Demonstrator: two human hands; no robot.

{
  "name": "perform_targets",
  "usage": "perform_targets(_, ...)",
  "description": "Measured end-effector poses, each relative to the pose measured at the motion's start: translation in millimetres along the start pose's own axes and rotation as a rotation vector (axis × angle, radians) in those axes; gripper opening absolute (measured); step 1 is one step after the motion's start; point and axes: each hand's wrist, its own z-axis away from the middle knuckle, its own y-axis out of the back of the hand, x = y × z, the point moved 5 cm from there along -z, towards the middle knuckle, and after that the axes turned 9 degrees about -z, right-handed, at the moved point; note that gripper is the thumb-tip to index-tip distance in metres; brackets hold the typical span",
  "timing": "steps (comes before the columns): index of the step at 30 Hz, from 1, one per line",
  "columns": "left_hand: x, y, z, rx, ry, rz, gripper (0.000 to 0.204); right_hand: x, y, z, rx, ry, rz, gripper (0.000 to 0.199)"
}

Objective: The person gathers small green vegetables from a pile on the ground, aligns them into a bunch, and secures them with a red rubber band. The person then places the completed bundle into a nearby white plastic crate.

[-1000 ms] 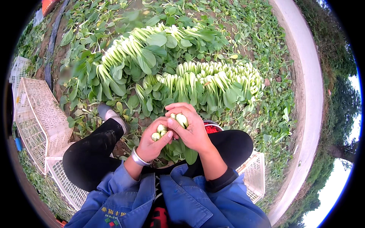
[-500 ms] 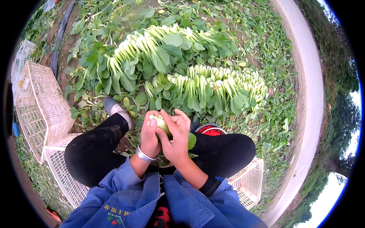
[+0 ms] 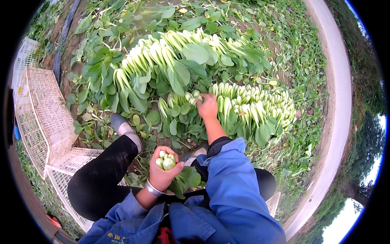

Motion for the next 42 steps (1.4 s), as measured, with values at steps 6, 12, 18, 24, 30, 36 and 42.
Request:
perform_targets(6,-18,18,-9,0.077,0.055,-0.011,0.045,-9,4,48,-0.152,-0.267,-1.218,0.028)
perform_targets(12,-20,14,-10,0.018,0.113,-0.144,0.038,-13,-12,-26,-0.171,-0.242,0.061,0.045)
perform_targets(18,-20,15,-12,0.012,0.02,-0.191,0.043,-19,-8,-33,-0.286,-0.12,0.125,0.034)
perform_targets(24,13,24,-6,-0.014,-0.264,-0.385,0.062,-129,82,65,-0.124,0.248,-0.153,0.024)
perform_targets(30,42,-7,14,-0.203,-0.463,-0.277,0.054,-184,145,162,-0.181,0.256,-0.424,0.029)
perform_targets(36,46,-4,37,-0.305,-0.469,-0.243,0.046,-195,156,199,-0.296,0.276,-0.697,0.036)
perform_targets(42,43,1,42,-0.329,-0.398,-0.056,0.059,-232,181,238,-0.143,0.535,-0.423,0.036)
